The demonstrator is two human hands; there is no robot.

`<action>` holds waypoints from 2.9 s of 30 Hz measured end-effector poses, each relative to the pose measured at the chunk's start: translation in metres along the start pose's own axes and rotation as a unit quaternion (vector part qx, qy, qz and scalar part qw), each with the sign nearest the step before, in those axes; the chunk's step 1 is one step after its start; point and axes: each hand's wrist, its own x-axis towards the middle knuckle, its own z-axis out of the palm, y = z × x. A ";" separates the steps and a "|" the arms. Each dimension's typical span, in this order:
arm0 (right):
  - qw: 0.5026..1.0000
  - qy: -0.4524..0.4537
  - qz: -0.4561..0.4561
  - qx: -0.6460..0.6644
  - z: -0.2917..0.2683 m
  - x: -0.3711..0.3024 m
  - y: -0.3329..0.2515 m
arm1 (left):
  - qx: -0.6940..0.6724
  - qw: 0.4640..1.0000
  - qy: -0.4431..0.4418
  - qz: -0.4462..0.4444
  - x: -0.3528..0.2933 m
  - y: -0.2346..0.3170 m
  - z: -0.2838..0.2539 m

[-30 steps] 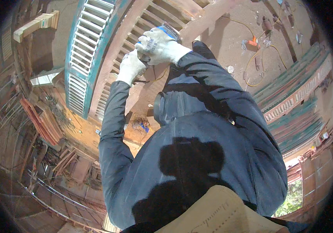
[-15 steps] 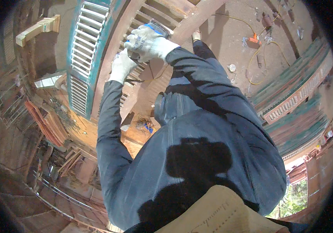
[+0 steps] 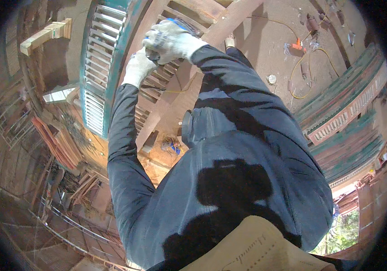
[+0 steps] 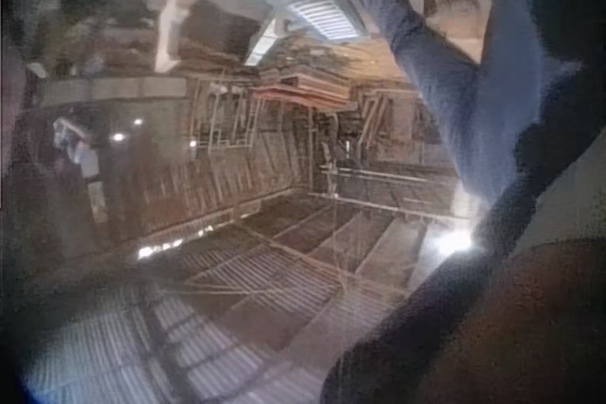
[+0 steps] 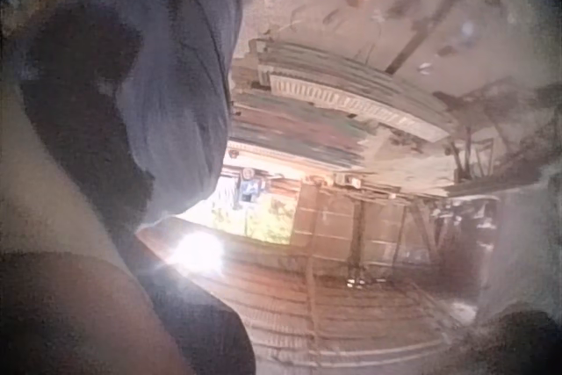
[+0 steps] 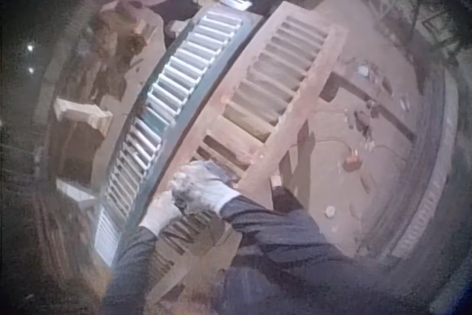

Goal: The person sands a wooden slatted panel using a sanding block and then a handheld power sander. They work on the edges and surfaces of the panel, moving the tools back and forth to smooth the wood.

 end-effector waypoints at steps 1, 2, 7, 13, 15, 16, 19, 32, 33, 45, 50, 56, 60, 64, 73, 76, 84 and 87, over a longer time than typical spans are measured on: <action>1.000 -0.024 0.004 -0.013 -0.003 0.003 0.002 | 0.006 1.000 -0.009 -0.023 -0.001 0.007 -0.005; 0.999 -0.046 0.006 -0.021 -0.004 0.006 0.002 | 0.015 0.998 -0.019 -0.050 -0.005 0.009 -0.009; 0.995 -0.063 0.082 -0.005 -0.009 -0.065 -0.030 | 0.033 0.999 -0.003 -0.004 -0.048 0.032 0.033; 0.993 -0.038 -0.057 -0.095 0.035 -0.055 -0.027 | -0.034 0.998 0.033 0.044 -0.013 -0.059 0.091; 0.981 0.136 -0.066 -0.126 0.000 -0.027 -0.035 | -0.037 0.997 0.057 0.042 0.016 -0.102 0.070; 0.978 0.141 -0.078 -0.132 0.001 -0.011 -0.035 | -0.039 0.997 0.065 0.034 0.018 -0.119 0.066; 0.976 0.099 -0.102 -0.163 0.015 0.001 -0.025 | -0.020 0.998 0.016 -0.053 -0.007 -0.047 0.018; 0.999 -0.030 -0.036 -0.015 0.003 -0.074 -0.028 | -0.023 0.998 0.056 -0.005 -0.051 0.016 0.098; 0.998 -0.043 -0.048 -0.026 0.006 -0.057 -0.021 | -0.083 0.995 0.056 -0.004 -0.037 0.005 0.088; 0.990 -0.105 0.015 -0.091 -0.011 -0.003 -0.004 | -0.036 0.998 0.047 0.025 0.017 -0.009 0.041; 0.991 -0.096 -0.037 -0.084 -0.040 -0.103 -0.010 | -0.140 0.990 0.030 0.008 -0.043 0.077 0.097; 0.987 -0.136 -0.070 -0.049 -0.028 -0.054 -0.016 | -0.125 0.989 0.063 -0.048 -0.051 0.046 0.078; 0.983 -0.139 -0.086 -0.079 0.017 0.005 0.002 | -0.093 0.993 0.015 -0.069 -0.025 0.001 0.020; 0.980 -0.139 -0.111 -0.090 0.013 0.077 0.011 | -0.033 0.990 0.105 -0.082 0.016 -0.045 0.009; 0.967 -0.155 -0.189 -0.066 -0.016 0.066 0.050 | -0.112 0.988 0.073 -0.077 0.047 -0.009 0.049; 0.966 -0.189 -0.174 -0.036 -0.076 0.001 0.048 | -0.248 0.968 0.023 -0.025 0.011 0.071 0.060; 0.949 -0.217 -0.221 -0.055 -0.129 -0.096 0.070 | -0.352 0.931 0.083 -0.044 -0.020 0.221 0.151; 0.933 -0.237 -0.266 -0.041 -0.132 -0.070 0.096 | -0.343 0.924 0.142 -0.090 -0.010 0.236 0.127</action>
